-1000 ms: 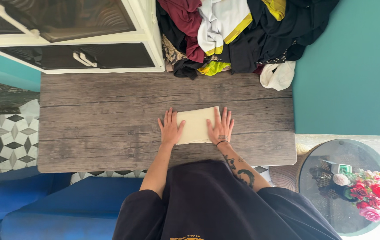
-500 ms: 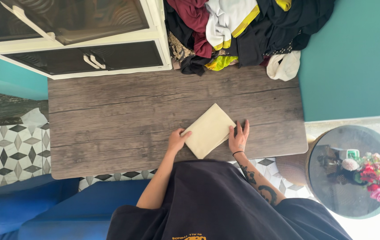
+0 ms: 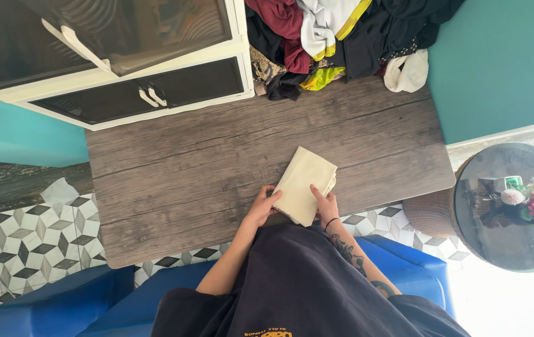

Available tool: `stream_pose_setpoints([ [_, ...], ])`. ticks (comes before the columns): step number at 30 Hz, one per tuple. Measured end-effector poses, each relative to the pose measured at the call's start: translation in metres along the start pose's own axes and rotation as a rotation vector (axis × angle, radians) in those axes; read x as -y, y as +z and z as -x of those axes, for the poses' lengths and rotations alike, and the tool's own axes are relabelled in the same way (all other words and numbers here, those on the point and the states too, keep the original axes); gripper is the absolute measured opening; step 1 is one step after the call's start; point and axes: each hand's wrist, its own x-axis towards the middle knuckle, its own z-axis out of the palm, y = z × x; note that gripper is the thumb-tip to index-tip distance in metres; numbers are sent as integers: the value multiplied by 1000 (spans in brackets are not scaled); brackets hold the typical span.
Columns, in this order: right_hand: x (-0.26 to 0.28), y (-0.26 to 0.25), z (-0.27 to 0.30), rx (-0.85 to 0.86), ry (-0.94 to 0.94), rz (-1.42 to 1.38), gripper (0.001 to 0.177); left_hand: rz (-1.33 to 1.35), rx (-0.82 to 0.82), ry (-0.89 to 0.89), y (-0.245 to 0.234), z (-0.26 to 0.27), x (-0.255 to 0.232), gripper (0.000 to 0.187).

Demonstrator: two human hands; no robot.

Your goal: The person picks up a light-colored garment from a pile, spreads it on a wooden surface, and folds it multiple times into a rectangular shape before placing it inside a white cabinet.

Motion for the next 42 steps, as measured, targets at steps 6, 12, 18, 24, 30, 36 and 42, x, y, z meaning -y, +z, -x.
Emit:
stream_pose_setpoints([
  [6, -8, 7, 6, 297, 12, -261, 66, 16, 32, 55, -14, 35, -10, 59],
  [12, 18, 32, -5, 160, -681, 389, 66, -16, 6, 57, -10, 57, -27, 59],
  [18, 73, 92, 29, 72, -813, 864, 79, -280, -97, 279, -1, 60, -37, 59],
  [24, 68, 138, 63, 545, -908, 1006, 66, 76, -520, 405, -29, 24, 2, 56],
  [30, 32, 115, 32, 609, -836, 1235, 39, -252, -1000, 384, -44, 38, 8, 55],
  [36, 13, 95, -8, 249, -801, 1034, 60, -574, -1009, 554, -16, 34, -46, 59],
  [42, 4, 102, -49, 258, -697, 1018, 90, -492, -1077, 445, -7, 19, -73, 14],
])
